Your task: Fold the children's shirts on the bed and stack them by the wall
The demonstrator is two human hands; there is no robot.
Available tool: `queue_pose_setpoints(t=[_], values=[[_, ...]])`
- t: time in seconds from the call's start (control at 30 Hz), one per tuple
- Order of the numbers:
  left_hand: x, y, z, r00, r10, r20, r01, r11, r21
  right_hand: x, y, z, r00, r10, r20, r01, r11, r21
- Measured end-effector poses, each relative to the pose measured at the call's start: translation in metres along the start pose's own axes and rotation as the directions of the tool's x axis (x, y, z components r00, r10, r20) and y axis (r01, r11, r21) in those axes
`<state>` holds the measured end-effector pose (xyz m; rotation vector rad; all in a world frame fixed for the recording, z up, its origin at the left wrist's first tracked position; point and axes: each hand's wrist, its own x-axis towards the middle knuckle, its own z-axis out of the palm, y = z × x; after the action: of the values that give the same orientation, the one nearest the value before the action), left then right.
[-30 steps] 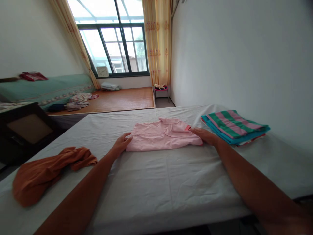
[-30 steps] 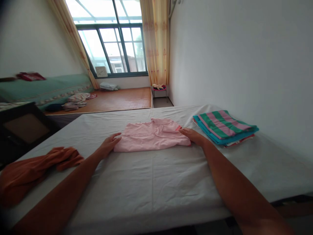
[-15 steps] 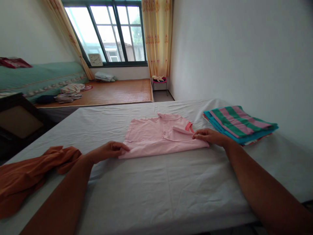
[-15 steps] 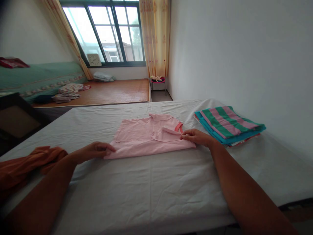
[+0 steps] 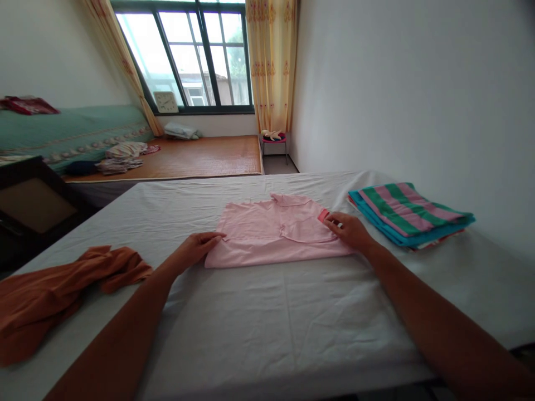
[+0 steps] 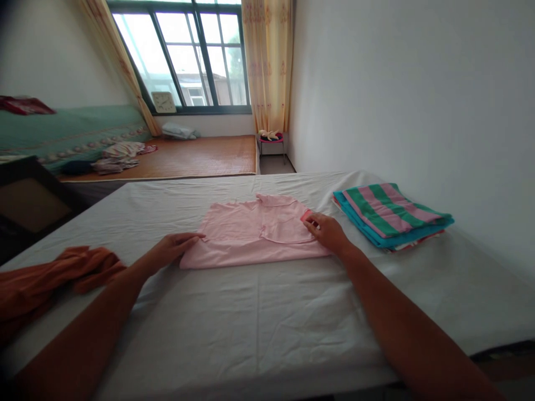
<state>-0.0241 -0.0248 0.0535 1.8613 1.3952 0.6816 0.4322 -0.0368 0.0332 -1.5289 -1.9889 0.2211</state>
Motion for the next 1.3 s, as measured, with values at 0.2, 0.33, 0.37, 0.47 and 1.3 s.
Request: queue_pose_setpoints(t=[0.2,0.33,0.37,0.47,1.3], values=[[0.005,-0.007,0.006,0.991,0.106,-0.086,-0.099,0.992,0.075,-0.004,-0.018,0.029,0.958,-0.251,0.137,0.260,0.964,-0.048],[0.005,-0.015,0.000,0.977,0.181,-0.108,-0.165,0.976,0.140,-0.007,-0.014,0.036,0.944,-0.249,0.219,0.278,0.953,-0.117],[0.005,-0.017,0.000,0.982,0.166,-0.085,-0.147,0.970,0.195,-0.008,-0.012,0.036,0.945,-0.241,0.222,0.272,0.954,-0.124],[0.003,-0.018,0.003,0.985,0.136,-0.103,-0.084,0.910,0.405,-0.008,-0.009,0.035,0.948,-0.230,0.219,0.263,0.955,-0.135],[-0.018,0.011,0.051,0.817,0.387,0.428,-0.564,0.691,0.452,-0.012,-0.010,0.050,0.958,-0.072,0.278,0.170,0.924,-0.344]])
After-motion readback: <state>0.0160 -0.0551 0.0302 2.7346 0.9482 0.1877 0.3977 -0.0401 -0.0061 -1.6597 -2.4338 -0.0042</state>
